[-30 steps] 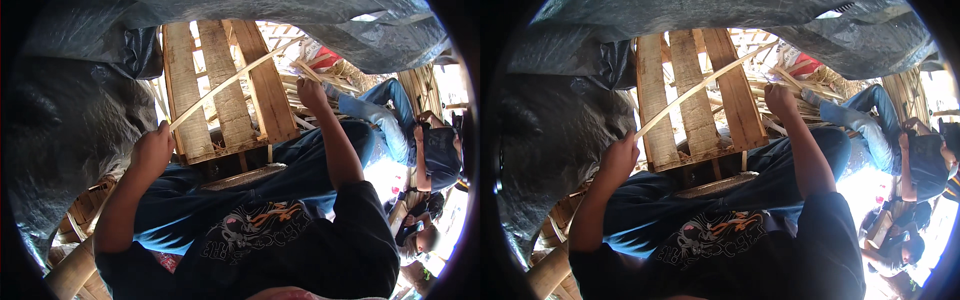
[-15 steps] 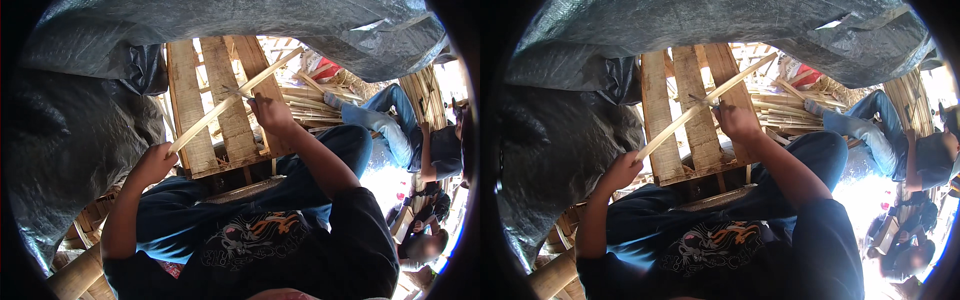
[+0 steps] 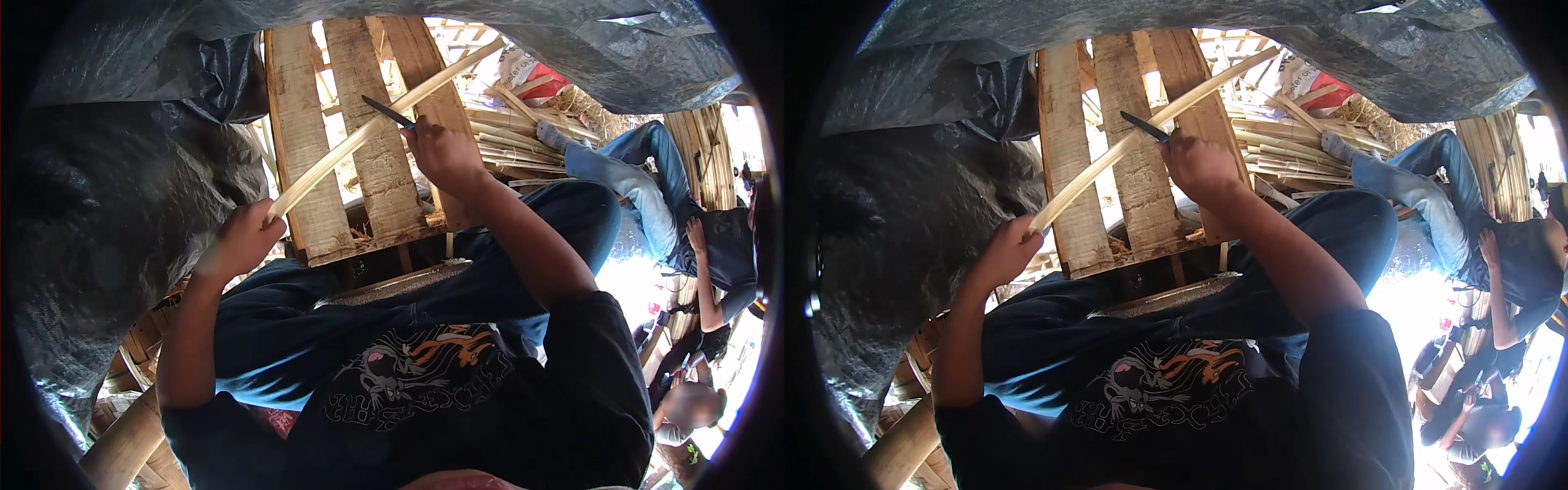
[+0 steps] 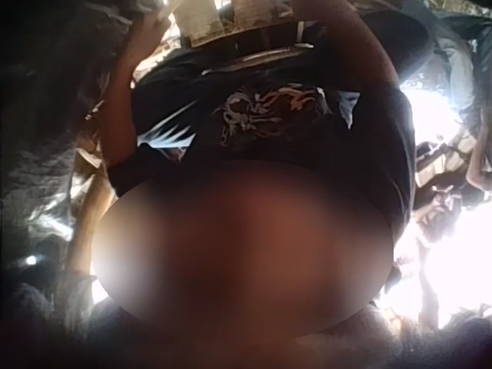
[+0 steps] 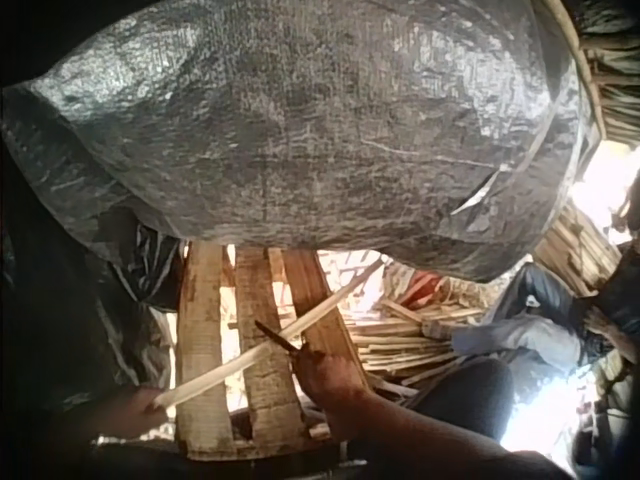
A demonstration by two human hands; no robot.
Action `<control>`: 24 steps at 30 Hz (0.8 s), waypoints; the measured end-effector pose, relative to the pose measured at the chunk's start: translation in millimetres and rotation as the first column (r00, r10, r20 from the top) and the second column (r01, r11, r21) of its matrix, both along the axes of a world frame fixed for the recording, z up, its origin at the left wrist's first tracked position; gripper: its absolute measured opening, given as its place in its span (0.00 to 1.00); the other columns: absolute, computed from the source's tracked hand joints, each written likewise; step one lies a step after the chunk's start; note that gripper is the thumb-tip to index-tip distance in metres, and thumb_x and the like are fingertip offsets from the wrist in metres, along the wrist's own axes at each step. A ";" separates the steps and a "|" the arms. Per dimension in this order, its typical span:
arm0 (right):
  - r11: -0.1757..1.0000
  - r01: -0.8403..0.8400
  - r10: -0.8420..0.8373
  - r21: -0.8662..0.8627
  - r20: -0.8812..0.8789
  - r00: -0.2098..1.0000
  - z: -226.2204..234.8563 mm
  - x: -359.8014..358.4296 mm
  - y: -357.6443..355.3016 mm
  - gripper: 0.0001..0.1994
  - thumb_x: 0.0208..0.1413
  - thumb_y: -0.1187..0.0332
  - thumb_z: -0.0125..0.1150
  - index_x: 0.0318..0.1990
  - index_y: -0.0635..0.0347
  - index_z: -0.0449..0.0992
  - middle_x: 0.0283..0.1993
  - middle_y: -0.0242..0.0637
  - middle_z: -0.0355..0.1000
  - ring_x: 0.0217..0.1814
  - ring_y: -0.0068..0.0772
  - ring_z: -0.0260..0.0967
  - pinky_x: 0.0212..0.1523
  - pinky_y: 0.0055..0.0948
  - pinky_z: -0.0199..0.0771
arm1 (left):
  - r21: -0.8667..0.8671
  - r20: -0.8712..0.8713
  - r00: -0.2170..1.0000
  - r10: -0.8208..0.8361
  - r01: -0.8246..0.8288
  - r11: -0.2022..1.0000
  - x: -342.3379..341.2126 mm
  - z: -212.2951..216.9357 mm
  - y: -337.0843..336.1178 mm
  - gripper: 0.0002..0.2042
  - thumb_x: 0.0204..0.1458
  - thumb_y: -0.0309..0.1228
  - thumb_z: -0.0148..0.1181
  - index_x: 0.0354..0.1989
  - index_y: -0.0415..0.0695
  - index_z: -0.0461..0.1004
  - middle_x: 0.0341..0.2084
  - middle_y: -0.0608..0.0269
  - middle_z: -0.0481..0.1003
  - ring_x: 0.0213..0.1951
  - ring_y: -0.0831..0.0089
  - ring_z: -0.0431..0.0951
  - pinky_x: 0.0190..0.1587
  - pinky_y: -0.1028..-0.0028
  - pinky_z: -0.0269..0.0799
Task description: Shaving a thin strip of bamboo using a knife while sitting over a wooden pallet.
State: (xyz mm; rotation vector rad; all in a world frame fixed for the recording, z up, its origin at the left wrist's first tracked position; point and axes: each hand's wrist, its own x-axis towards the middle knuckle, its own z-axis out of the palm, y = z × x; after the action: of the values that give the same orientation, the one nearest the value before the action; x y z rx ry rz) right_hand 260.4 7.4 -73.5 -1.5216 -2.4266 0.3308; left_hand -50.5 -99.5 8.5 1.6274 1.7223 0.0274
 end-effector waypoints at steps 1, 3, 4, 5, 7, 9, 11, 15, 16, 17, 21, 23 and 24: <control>0.999 0.004 -0.004 -0.036 0.000 1.000 -1.5 0.2 1.0 0.17 0.66 0.57 0.45 0.35 0.63 0.68 0.21 0.47 0.73 0.21 0.53 0.73 0.21 0.46 0.74 | -0.005 0.020 1.000 0.002 -0.002 1.000 0.3 0.3 0.1 0.13 0.53 0.34 0.52 0.34 0.33 0.70 0.24 0.39 0.74 0.30 0.44 0.75 0.34 0.55 0.68; 0.998 0.014 -0.012 -0.055 0.019 1.000 0.6 -1.7 0.9 0.17 0.66 0.57 0.45 0.35 0.63 0.68 0.21 0.48 0.73 0.22 0.53 0.74 0.22 0.46 0.75 | 0.000 0.008 1.000 -0.001 0.001 1.000 -0.7 -0.4 -1.6 0.13 0.53 0.34 0.52 0.34 0.33 0.70 0.24 0.39 0.74 0.29 0.44 0.75 0.33 0.55 0.68; 0.997 0.022 -0.020 -0.070 0.041 0.999 0.9 -2.4 1.3 0.17 0.66 0.57 0.45 0.35 0.63 0.68 0.22 0.48 0.74 0.23 0.54 0.74 0.22 0.47 0.75 | 0.010 -0.002 1.000 -0.004 0.004 1.000 -1.1 -1.2 -2.0 0.13 0.53 0.34 0.52 0.35 0.33 0.71 0.23 0.40 0.74 0.29 0.44 0.75 0.33 0.55 0.68; 0.997 0.023 -0.020 -0.073 0.041 0.999 -1.5 -1.9 2.0 0.17 0.66 0.57 0.45 0.35 0.63 0.68 0.22 0.48 0.74 0.23 0.54 0.74 0.22 0.47 0.75 | 0.006 -0.002 1.000 -0.005 0.005 1.000 -0.8 -1.6 -1.5 0.13 0.53 0.34 0.52 0.35 0.33 0.71 0.23 0.40 0.74 0.29 0.44 0.75 0.33 0.55 0.68; 0.998 0.054 -0.052 -0.043 0.041 0.998 -6.6 0.4 3.1 0.17 0.66 0.57 0.44 0.34 0.62 0.68 0.23 0.49 0.74 0.24 0.55 0.75 0.24 0.48 0.76 | -0.027 0.025 0.999 0.024 -0.023 0.999 0.1 -0.4 -0.9 0.12 0.53 0.34 0.51 0.35 0.34 0.71 0.23 0.40 0.74 0.29 0.44 0.75 0.32 0.56 0.68; 0.988 0.125 -0.117 -0.089 0.085 0.989 -6.8 13.6 20.3 0.18 0.66 0.55 0.44 0.35 0.63 0.69 0.23 0.50 0.74 0.25 0.54 0.75 0.25 0.47 0.76 | -0.043 0.031 0.999 0.032 -0.030 0.999 -0.4 0.9 -2.5 0.12 0.53 0.33 0.51 0.36 0.35 0.71 0.23 0.41 0.74 0.28 0.45 0.75 0.32 0.56 0.68; 0.971 0.204 -0.186 -0.127 0.136 0.973 -10.8 31.7 33.3 0.20 0.66 0.53 0.43 0.36 0.63 0.70 0.23 0.50 0.75 0.25 0.54 0.76 0.25 0.46 0.77 | -0.053 0.042 0.999 0.032 -0.029 0.998 -0.9 0.6 -2.8 0.12 0.53 0.33 0.51 0.36 0.35 0.71 0.23 0.41 0.73 0.28 0.45 0.75 0.32 0.56 0.68; 0.990 0.052 -0.051 0.129 -0.008 0.999 -28.6 39.5 29.4 0.16 0.65 0.58 0.48 0.32 0.62 0.68 0.17 0.48 0.70 0.17 0.51 0.71 0.14 0.43 0.68 | -0.021 0.005 1.000 0.016 -0.016 1.000 -1.1 0.5 -5.5 0.11 0.53 0.32 0.51 0.37 0.35 0.71 0.24 0.41 0.74 0.29 0.45 0.75 0.33 0.57 0.68; 0.983 0.019 -0.009 0.185 -0.056 0.998 -30.4 34.8 25.0 0.14 0.65 0.61 0.50 0.30 0.61 0.67 0.16 0.48 0.68 0.14 0.50 0.68 0.11 0.43 0.65 | -0.032 0.010 1.000 0.028 -0.028 0.999 -1.6 0.4 -5.3 0.11 0.53 0.32 0.51 0.37 0.35 0.72 0.25 0.41 0.74 0.30 0.45 0.76 0.33 0.57 0.68; 0.983 0.019 -0.009 0.183 -0.056 0.998 -31.5 28.9 21.4 0.14 0.65 0.61 0.50 0.30 0.61 0.67 0.16 0.48 0.68 0.14 0.50 0.68 0.11 0.43 0.65 | -0.034 0.010 1.000 0.028 -0.028 0.999 -0.5 2.4 -5.3 0.11 0.53 0.32 0.51 0.37 0.35 0.72 0.25 0.41 0.74 0.30 0.45 0.76 0.33 0.57 0.68; 0.846 -0.101 0.160 0.523 -0.068 0.985 -31.8 23.0 22.1 0.14 0.63 0.62 0.55 0.28 0.60 0.65 0.12 0.40 0.61 0.09 0.45 0.61 0.09 0.42 0.61 | -0.001 0.003 1.000 0.017 -0.017 1.000 0.6 1.4 -5.7 0.12 0.53 0.32 0.51 0.37 0.35 0.72 0.25 0.41 0.74 0.30 0.47 0.76 0.33 0.57 0.68; 0.865 -0.084 0.081 0.494 0.029 0.996 -31.3 24.4 21.2 0.15 0.63 0.60 0.53 0.29 0.61 0.66 0.13 0.42 0.64 0.11 0.46 0.64 0.11 0.42 0.64 | 0.013 -0.011 1.000 0.001 -0.001 1.000 0.9 0.6 -4.8 0.12 0.53 0.32 0.51 0.37 0.35 0.72 0.24 0.42 0.74 0.29 0.48 0.76 0.33 0.57 0.68; 0.865 -0.085 0.081 0.494 0.029 0.996 -28.8 21.2 20.8 0.15 0.63 0.60 0.53 0.29 0.61 0.66 0.13 0.42 0.64 0.11 0.46 0.64 0.11 0.42 0.64 | -0.001 0.002 1.000 0.018 -0.018 1.000 3.5 2.8 -3.2 0.12 0.53 0.32 0.50 0.37 0.35 0.71 0.24 0.42 0.74 0.28 0.49 0.76 0.33 0.58 0.68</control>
State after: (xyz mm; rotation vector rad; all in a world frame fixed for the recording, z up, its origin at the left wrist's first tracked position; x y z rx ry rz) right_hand 281.6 28.2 -102.3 -1.1896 -2.3353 -0.2724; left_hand -47.0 -102.8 11.3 1.6112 1.7355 0.0368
